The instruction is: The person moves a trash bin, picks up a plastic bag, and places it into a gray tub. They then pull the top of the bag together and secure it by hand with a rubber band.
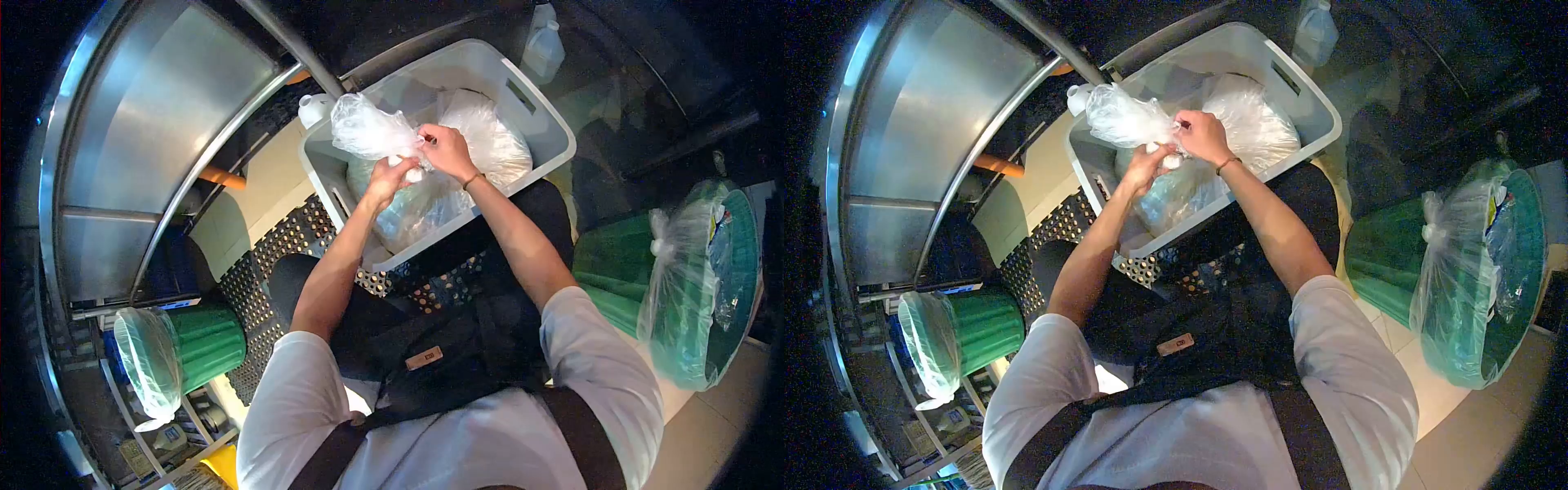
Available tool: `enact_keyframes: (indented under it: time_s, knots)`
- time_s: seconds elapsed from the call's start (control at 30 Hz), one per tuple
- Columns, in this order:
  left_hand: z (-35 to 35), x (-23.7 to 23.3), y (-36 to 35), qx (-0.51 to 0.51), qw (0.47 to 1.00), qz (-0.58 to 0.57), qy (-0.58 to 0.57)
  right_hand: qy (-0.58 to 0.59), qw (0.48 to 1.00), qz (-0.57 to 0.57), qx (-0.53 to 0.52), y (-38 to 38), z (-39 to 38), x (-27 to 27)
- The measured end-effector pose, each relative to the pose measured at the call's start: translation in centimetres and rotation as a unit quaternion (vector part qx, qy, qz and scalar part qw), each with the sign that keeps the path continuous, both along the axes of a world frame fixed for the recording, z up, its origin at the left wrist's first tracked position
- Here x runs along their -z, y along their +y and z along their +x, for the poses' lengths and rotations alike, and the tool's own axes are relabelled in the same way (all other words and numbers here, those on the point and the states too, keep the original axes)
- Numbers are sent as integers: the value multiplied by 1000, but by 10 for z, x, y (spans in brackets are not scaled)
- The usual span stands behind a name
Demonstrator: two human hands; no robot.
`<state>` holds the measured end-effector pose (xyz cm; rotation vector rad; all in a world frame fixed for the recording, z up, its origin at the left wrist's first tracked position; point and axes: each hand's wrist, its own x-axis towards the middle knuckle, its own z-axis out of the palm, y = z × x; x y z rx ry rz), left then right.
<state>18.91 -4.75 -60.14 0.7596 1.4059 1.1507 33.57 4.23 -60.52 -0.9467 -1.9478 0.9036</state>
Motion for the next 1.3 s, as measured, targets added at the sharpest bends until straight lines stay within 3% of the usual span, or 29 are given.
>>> enact_keyframes:
  time_s: [0.23,0.37,0.47,0.53,0.77,0.8,0.83,0.87,0.93,1.07,1.1,1.13,1.3]
  knots:
    - [-2,2,2,-34,998,-31,-47,-44,997,50,43,-1,-11,-9]
    - [3,0,6,-50,998,-28,-40,-88,995,3,43,2,-12,-16]
    - [7,-2,7,-65,997,-4,-52,-52,997,-1,48,0,-12,-17]
    - [5,1,10,-33,998,-15,-48,-5,991,104,81,-2,-12,-16]
    - [7,-18,6,-52,998,-42,-11,65,997,8,27,10,-11,0]
    - [7,-13,4,-113,966,8,232,63,998,-11,29,9,-12,0]
    - [7,-8,4,-165,871,59,459,62,997,-30,32,9,-13,1]
    - [5,-4,4,-161,870,59,461,64,997,-32,35,8,-13,2]
    - [5,-8,2,-165,819,143,531,34,999,-20,26,4,-13,-1]
    - [18,-3,5,-175,821,131,527,55,998,-17,16,3,-13,-2]
    - [23,-1,5,-180,918,115,334,35,999,-22,17,3,-13,-2]
    - [27,-1,5,-176,972,93,124,14,999,-26,20,4,-13,-2]
    - [11,9,12,-153,973,74,157,42,997,-18,68,7,-16,-1]
